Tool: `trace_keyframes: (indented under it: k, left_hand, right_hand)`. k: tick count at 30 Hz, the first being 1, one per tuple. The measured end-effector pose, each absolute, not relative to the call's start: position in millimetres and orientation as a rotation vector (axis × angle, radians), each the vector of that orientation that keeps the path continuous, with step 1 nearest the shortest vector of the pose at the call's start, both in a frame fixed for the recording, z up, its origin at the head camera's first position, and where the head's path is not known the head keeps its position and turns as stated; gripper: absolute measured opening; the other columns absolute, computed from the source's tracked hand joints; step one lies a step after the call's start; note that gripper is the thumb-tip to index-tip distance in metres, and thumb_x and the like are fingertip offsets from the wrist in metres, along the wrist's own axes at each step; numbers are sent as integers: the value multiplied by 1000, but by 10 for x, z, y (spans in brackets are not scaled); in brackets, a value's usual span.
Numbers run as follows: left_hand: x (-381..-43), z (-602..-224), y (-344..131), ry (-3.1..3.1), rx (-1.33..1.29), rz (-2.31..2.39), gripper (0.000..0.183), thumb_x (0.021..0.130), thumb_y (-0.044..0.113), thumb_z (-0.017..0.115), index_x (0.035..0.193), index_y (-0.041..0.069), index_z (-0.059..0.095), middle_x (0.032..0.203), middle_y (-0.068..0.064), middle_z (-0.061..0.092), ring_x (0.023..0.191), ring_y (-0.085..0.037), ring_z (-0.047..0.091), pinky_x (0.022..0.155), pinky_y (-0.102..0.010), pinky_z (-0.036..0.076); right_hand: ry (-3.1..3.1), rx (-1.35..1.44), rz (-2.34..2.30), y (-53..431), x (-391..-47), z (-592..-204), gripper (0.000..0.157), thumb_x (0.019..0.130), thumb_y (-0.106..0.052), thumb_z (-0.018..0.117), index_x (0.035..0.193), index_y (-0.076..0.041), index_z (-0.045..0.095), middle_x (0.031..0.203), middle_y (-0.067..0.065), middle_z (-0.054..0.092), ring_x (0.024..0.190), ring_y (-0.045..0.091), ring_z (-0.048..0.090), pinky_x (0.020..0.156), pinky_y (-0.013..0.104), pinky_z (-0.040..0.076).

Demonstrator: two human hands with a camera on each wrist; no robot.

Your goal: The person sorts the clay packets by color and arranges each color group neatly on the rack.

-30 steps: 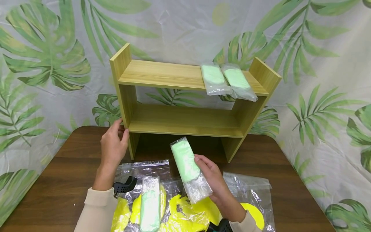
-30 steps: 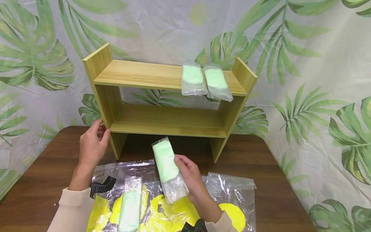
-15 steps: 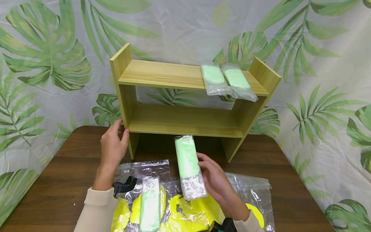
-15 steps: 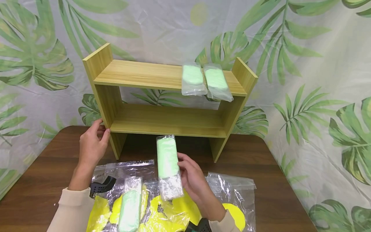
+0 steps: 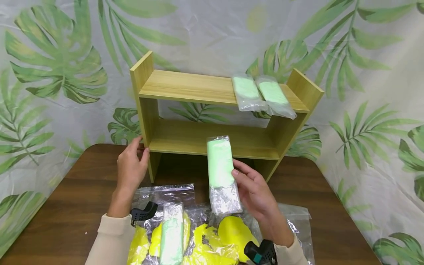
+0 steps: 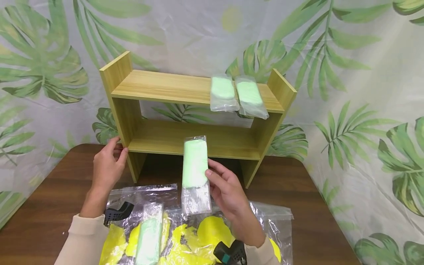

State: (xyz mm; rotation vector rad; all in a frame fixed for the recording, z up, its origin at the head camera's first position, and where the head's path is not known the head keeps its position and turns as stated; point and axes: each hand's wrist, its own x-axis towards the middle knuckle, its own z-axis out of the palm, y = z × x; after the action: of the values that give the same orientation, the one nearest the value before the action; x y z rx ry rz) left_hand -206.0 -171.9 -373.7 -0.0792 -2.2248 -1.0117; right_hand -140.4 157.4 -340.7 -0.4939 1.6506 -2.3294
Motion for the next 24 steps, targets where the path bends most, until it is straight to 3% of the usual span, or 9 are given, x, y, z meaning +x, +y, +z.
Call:
trace_keyframes:
  k: [7,13,18,24]
  left_hand:
    - [-2058,-3739,-1727,-2246,-77,-1011,38,93,6,59,129,-3,54,100,-22,68,83,-35,67,74,-54,46]
    - [-2061,-3728,-1738,-2241,-83,-1009,37,93,6,60,129,-3,55,100,-21,68,83,-35,67,74,-54,46]
    - [-2057,-3718,-1747,-2242,-79,-1006,37,93,6,60,129,-2,55,100,-21,68,84,-35,67,73,-53,47]
    - [-2039,-3718,-1727,-2263,-68,-1024,38,93,7,60,130,-1,55,101,-21,69,85,-34,67,71,-52,48]
  right_hand:
    - [1601,-559,-2445,1463,-1392,-3188,42,101,-4,43,142,5,36,125,8,56,104,16,60,86,26,50]
    - [1577,-561,-2531,1358,-1414,-3131,28,100,-4,46,126,-1,53,110,7,64,91,16,63,79,26,53]
    - [1545,-551,-2619,1288,-1439,-3105,16,99,-3,47,113,-6,54,94,4,65,77,15,63,69,25,53]
    - [1532,-642,-2720,1223,-1475,-3078,17,96,4,49,105,-8,58,87,5,66,73,16,65,67,27,54]
